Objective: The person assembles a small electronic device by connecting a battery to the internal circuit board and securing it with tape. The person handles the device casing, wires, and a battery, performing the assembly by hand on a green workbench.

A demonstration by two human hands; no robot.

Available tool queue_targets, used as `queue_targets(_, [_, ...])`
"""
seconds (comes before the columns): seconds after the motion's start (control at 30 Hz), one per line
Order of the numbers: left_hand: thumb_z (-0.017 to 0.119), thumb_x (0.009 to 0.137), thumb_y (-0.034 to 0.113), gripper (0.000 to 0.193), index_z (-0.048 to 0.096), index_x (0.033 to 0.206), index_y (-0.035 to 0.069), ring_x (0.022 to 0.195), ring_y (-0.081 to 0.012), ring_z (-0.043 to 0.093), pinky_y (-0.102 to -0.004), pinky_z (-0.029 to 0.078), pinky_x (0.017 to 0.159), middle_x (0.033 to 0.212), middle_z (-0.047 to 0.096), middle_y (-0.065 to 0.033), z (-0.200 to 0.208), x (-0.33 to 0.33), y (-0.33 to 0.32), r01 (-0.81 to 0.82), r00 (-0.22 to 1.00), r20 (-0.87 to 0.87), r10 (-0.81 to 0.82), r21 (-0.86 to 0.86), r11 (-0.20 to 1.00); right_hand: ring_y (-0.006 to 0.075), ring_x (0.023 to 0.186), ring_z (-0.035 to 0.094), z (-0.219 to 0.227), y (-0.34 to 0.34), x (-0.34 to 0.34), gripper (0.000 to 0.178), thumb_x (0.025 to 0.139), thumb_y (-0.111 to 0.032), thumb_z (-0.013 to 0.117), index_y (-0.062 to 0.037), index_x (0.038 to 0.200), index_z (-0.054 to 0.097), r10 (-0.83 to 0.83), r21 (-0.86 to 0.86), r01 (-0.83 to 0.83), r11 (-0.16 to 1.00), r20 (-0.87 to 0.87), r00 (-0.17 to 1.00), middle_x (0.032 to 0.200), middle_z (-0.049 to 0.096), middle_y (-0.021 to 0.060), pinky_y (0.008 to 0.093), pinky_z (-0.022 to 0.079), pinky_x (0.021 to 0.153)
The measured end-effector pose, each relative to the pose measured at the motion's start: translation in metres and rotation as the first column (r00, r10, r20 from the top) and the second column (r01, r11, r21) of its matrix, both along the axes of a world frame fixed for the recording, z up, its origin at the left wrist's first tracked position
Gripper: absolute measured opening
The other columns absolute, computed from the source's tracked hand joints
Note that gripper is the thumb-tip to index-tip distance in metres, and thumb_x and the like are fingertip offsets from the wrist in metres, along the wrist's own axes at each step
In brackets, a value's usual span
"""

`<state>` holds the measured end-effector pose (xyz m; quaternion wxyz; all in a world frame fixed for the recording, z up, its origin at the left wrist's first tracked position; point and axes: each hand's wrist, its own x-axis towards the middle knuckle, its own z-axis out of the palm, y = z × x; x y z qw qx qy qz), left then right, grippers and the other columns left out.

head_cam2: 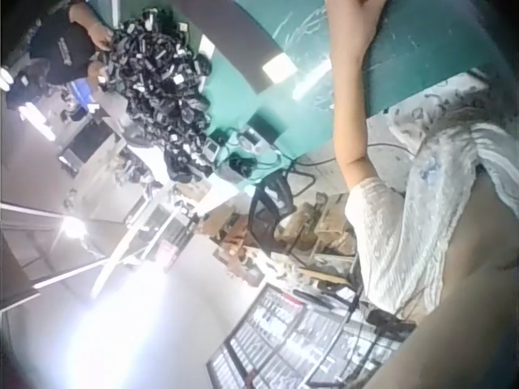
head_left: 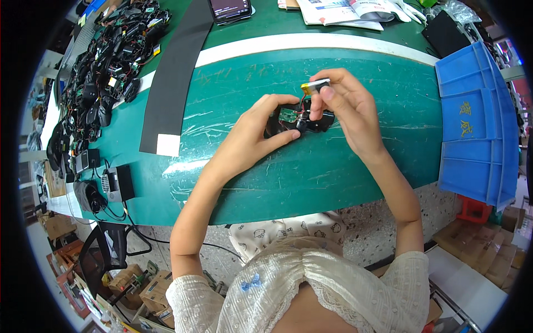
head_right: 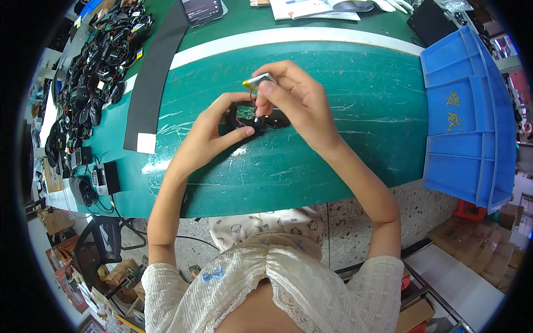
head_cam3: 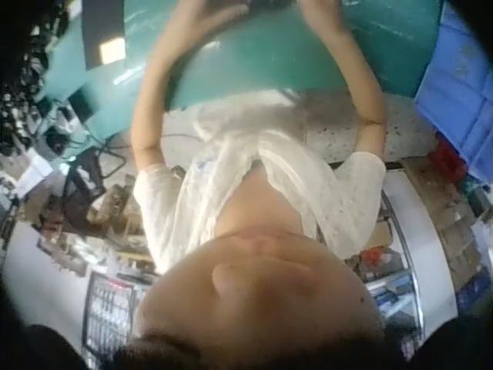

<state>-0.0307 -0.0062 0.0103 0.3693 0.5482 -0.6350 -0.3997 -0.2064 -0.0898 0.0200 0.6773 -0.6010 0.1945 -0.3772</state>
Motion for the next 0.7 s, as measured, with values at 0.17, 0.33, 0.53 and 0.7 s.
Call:
queue_targets(0.17, [0.063, 0.082, 0.004, 0.046, 0.041, 0.122, 0.007, 0.082, -0.0091, 0.055, -0.0216, 0.047, 0.068, 0.099, 0.055, -0.0072, -0.002, 0.000, 0.000, -0.074, 0.969, -0.220, 0.113, 0.179, 0.981, 0.0126, 0.075, 0.059, 0.004, -0.003, -0.001, 0.023, 0.091, -0.011, 0.050, 0.0023, 0.108, 0.048, 0.036, -0.014, -0.036, 0.999, 0.020, 0.999, 0.085, 0.058, 0.0089, 0.0236, 0.048, 0.067])
queue_targets(0.33, [0.055, 0.087, 0.003, 0.035, 0.036, 0.117, 0.005, 0.076, -0.0097, 0.057, -0.0212, 0.049, 0.057, 0.098, 0.055, -0.0098, -0.010, -0.006, -0.001, -0.104, 0.886, -0.417, 0.202, 0.245, 0.964, 0.0136, 0.079, 0.061, 0.003, 0.000, -0.002, 0.018, 0.091, -0.009, 0.049, 0.0025, 0.105, 0.047, 0.074, -0.023, -0.075, 0.997, -0.039, 0.996, 0.087, 0.059, 0.0103, 0.0238, 0.049, 0.069])
queue_targets(0.53, [0.044, 0.093, 0.006, 0.027, 0.031, 0.116, 0.003, 0.080, -0.0142, 0.060, -0.0241, 0.053, 0.060, 0.101, 0.055, -0.0147, -0.016, -0.006, -0.001, -0.015, 0.844, -0.492, 0.214, 0.377, 0.926, 0.0130, 0.076, 0.061, 0.000, 0.006, 0.000, 0.016, 0.094, -0.013, 0.046, 0.0022, 0.099, 0.044, 0.015, -0.037, -0.021, 0.999, -0.159, 0.987, 0.083, 0.060, 0.0112, 0.0229, 0.050, 0.066])
queue_targets(0.7, [0.043, 0.092, 0.006, 0.039, 0.028, 0.128, 0.005, 0.095, -0.0180, 0.058, -0.0302, 0.057, 0.073, 0.108, 0.052, -0.0130, -0.006, -0.016, 0.001, -0.058, 0.763, -0.579, 0.289, 0.384, 0.922, 0.0088, 0.069, 0.058, 0.006, 0.007, -0.002, 0.019, 0.093, -0.016, 0.049, 0.0013, 0.098, 0.045, 0.015, -0.026, -0.022, 0.999, -0.268, 0.963, 0.077, 0.059, 0.0087, 0.0221, 0.046, 0.059])
